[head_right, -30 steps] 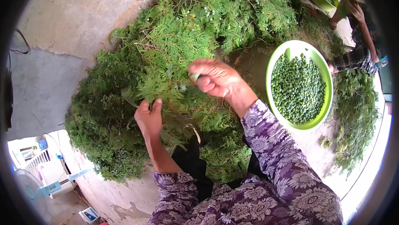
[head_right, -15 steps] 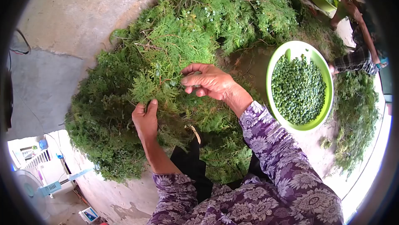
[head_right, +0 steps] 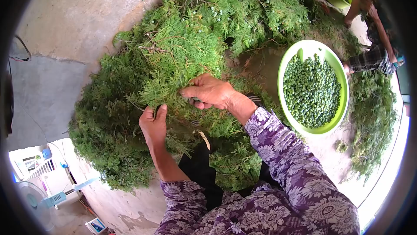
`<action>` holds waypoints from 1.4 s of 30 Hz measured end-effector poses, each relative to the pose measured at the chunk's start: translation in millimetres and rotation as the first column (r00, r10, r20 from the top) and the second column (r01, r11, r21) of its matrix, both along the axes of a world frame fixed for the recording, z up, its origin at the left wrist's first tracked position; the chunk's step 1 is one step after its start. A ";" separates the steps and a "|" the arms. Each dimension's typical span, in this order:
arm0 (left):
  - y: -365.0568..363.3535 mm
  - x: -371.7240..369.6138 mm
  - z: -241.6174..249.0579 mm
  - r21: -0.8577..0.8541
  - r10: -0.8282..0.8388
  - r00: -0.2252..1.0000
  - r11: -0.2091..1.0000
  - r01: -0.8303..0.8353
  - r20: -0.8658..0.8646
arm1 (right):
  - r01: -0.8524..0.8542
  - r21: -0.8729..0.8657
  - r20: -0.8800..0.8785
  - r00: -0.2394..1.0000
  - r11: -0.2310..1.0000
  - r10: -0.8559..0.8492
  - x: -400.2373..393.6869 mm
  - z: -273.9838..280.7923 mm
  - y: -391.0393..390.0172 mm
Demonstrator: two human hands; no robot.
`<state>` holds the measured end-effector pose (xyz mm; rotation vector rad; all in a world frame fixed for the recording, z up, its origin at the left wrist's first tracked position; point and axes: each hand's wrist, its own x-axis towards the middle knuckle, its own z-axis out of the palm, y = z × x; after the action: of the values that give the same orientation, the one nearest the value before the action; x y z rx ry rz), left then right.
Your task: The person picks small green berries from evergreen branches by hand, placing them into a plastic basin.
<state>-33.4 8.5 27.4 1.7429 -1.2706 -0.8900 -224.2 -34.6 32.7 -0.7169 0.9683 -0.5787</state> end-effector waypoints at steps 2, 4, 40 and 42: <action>0.3 1.8 -1.8 -0.061 -0.038 0.998 0.998 0.035 -0.044 | -0.048 0.001 0.031 0.998 0.999 0.047 -4.0 -1.5 -0.3; 1.5 0.0 -3.0 -0.071 -0.056 0.994 0.996 0.049 -0.094 | -0.095 0.001 0.059 0.994 0.995 0.095 -9.6 -2.7 0.1; 2.6 -8.0 6.2 0.110 -0.146 0.934 0.975 0.191 -0.328 | 0.137 0.203 0.750 0.615 0.969 -0.244 -40.2 -24.1 -7.7; 2.5 -8.7 7.2 0.122 -0.136 0.934 0.975 0.185 -0.332 | 0.071 0.262 0.774 0.581 0.962 -0.254 -39.0 -22.2 -8.0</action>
<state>-42.1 11.0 34.6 1.5406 -1.1621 -1.3388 -263.2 -42.6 10.6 -0.1075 0.2113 -0.8528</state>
